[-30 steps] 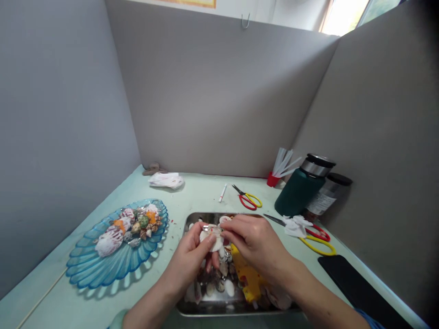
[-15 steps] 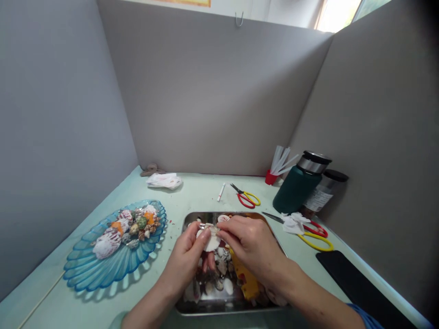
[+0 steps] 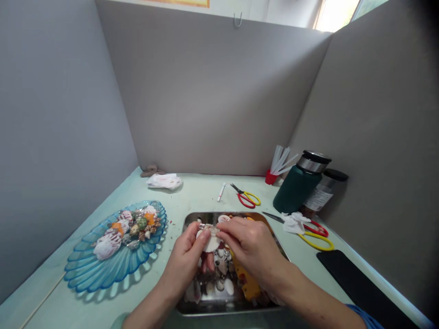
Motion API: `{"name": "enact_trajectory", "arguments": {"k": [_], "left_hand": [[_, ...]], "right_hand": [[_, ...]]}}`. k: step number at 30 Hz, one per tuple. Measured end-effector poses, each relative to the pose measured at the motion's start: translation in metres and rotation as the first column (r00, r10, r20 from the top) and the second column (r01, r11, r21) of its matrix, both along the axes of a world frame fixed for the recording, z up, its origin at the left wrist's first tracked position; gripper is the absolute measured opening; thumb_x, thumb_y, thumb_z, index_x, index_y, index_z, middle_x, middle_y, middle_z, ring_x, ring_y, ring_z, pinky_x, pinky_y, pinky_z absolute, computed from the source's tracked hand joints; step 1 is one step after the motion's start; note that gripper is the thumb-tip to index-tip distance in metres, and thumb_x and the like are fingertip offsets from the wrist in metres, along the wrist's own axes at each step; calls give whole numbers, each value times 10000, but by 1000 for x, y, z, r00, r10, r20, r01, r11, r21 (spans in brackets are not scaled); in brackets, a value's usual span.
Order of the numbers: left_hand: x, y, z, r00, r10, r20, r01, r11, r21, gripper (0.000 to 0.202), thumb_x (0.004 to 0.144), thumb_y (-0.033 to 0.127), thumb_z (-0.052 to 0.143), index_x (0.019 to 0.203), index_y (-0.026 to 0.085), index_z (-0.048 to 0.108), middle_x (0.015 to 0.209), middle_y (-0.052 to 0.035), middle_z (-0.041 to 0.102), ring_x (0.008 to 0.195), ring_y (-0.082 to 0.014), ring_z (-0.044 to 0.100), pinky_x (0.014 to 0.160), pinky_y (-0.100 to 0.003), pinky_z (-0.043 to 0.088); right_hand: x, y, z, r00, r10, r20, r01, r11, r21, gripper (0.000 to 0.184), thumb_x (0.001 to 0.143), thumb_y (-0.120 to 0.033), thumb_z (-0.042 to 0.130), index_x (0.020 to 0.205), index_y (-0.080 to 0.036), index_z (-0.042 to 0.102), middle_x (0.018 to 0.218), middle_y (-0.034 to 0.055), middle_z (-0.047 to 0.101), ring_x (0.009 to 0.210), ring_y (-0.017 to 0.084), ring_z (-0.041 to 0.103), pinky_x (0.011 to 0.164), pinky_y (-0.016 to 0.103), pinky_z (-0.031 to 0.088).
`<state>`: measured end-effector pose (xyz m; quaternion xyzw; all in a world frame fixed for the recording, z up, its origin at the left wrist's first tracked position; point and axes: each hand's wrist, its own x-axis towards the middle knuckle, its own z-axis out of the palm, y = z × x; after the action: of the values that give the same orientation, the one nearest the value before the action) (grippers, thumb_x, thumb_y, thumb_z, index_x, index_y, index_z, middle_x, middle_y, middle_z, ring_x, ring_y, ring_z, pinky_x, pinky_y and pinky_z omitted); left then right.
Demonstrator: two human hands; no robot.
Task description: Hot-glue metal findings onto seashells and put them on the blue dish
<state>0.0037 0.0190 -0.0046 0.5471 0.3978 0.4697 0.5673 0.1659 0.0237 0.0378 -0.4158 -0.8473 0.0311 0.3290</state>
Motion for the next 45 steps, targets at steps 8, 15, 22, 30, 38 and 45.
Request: {"name": "enact_trajectory", "arguments": {"k": [8,15,22,30,38,45], "left_hand": [[1,-1,3,1000,12,-4,-12,1000,-10,229,882,427,453,806,212,441,427,70,536,366,-98,459,393,-186,341],[2,-2,4,999,25,24,-25,1000,-4,230,869,428,474,803,209,447,460,74,523,382,-101,488,382,-184,358],[1,0,4,998,32,49,-31,999,-17,214,867,404,492,840,192,503,460,59,544,401,-95,492,417,-180,381],[0,0,3,996,49,70,-49,999,-1,218,871,392,491,841,180,534,469,45,554,426,-96,498,446,-186,384],[0,-3,8,995,95,39,-94,995,-20,226,840,406,539,897,188,537,470,67,516,407,-86,473,424,-176,348],[2,-4,12,991,108,84,-105,994,-44,219,815,391,579,861,188,511,468,81,503,372,-74,465,390,-163,314]], "right_hand": [[0,-1,0,1000,12,-23,-12,1000,8,161,887,-193,531,845,-176,686,773,53,679,718,171,621,673,256,447],[-1,-2,0,1000,1,-27,-1,1000,8,153,883,-183,535,876,-174,688,739,47,668,695,169,610,659,262,438],[-2,-1,1,1000,-7,-24,7,1000,-7,152,885,-192,528,893,-173,679,782,53,672,728,178,616,677,274,448],[-1,-1,3,994,-38,-100,33,998,-46,157,848,-190,587,994,-173,641,906,47,699,783,182,638,706,281,462],[-1,-2,0,996,50,-78,-52,998,-23,163,907,-196,498,958,-172,651,823,46,666,757,169,609,703,273,451],[-1,-2,0,997,39,-69,-39,999,0,189,907,-194,489,944,-160,670,782,56,648,718,168,596,671,272,450]]}}
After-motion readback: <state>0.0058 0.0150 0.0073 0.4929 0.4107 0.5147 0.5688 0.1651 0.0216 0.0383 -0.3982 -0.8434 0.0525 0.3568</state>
